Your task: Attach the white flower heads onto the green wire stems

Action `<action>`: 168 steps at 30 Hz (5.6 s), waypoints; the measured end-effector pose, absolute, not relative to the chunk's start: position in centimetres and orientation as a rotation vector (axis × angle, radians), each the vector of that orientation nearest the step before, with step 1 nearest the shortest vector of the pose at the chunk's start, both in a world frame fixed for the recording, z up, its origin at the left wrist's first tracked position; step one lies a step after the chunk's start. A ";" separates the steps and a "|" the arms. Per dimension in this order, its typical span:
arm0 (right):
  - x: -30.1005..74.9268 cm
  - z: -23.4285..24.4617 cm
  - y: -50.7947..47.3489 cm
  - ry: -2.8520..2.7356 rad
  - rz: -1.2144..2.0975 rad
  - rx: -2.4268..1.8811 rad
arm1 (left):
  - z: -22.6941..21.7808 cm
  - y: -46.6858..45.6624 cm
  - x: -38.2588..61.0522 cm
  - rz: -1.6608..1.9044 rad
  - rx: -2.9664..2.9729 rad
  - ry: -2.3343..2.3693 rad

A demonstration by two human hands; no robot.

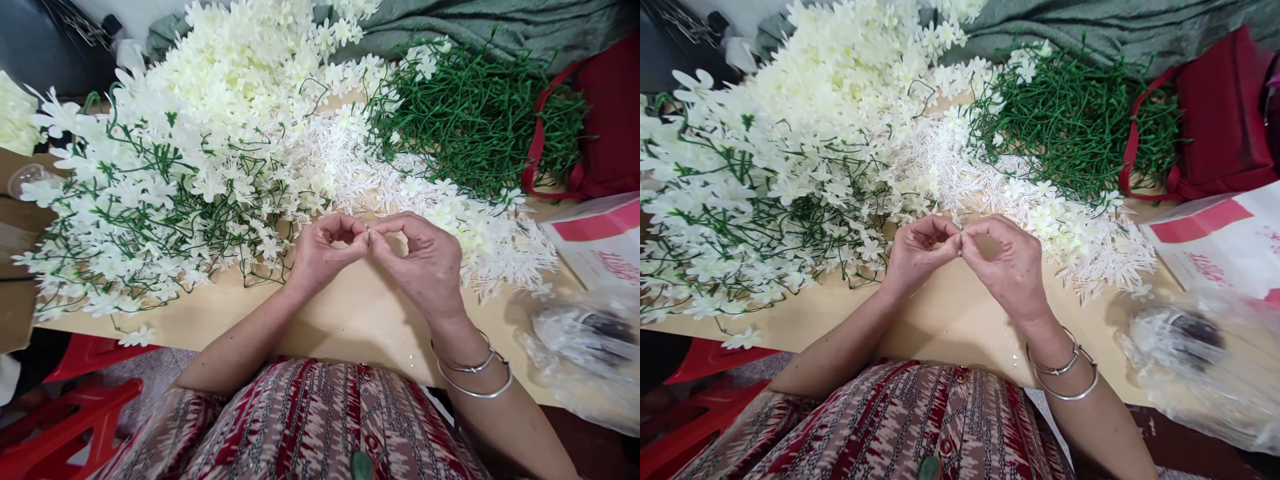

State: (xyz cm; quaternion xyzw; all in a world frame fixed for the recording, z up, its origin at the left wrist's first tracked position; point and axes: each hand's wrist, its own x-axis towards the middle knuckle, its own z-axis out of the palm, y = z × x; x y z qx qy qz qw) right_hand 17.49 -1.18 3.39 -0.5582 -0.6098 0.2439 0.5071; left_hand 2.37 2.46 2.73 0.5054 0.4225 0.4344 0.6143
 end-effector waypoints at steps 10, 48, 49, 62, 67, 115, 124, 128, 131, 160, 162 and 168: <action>17.7 2.8 -0.8 -1.227 0.783 -1.350 | 3.3 2.3 2.4 0.972 1.110 0.920; 18.5 1.9 -0.2 -0.881 1.304 -1.112 | 2.3 2.1 2.3 1.175 1.472 0.898; 18.5 2.0 -0.2 -0.871 1.314 -1.113 | 2.4 2.1 2.2 1.198 1.549 0.900; 18.6 2.5 -0.3 -0.885 1.375 -1.119 | 2.1 2.5 1.9 1.272 1.883 0.950; 18.5 2.4 -0.3 -0.922 1.345 -1.126 | 2.2 2.4 2.0 1.326 2.007 0.975; 22.0 3.2 -0.4 -1.451 0.125 -1.511 | 2.2 3.6 1.4 1.333 1.248 0.962; 18.9 1.5 -0.7 -1.990 0.536 -1.345 | 2.3 3.5 1.3 1.428 1.194 0.927; 19.1 1.0 -0.9 -2.157 0.570 -1.382 | 2.0 3.7 1.2 1.443 1.255 0.966; 19.4 0.9 -0.8 -2.187 0.565 -1.386 | 2.0 3.7 1.2 1.383 1.301 0.967; 20.7 -0.2 1.3 -1.830 0.299 -1.734 | 1.2 2.7 2.7 1.265 1.111 0.856; 20.9 -0.4 1.4 -1.858 0.263 -1.760 | 1.2 2.7 2.8 1.268 1.104 0.886; 21.7 -0.3 1.4 -1.853 0.195 -1.808 | 0.9 2.6 2.7 1.250 1.080 0.953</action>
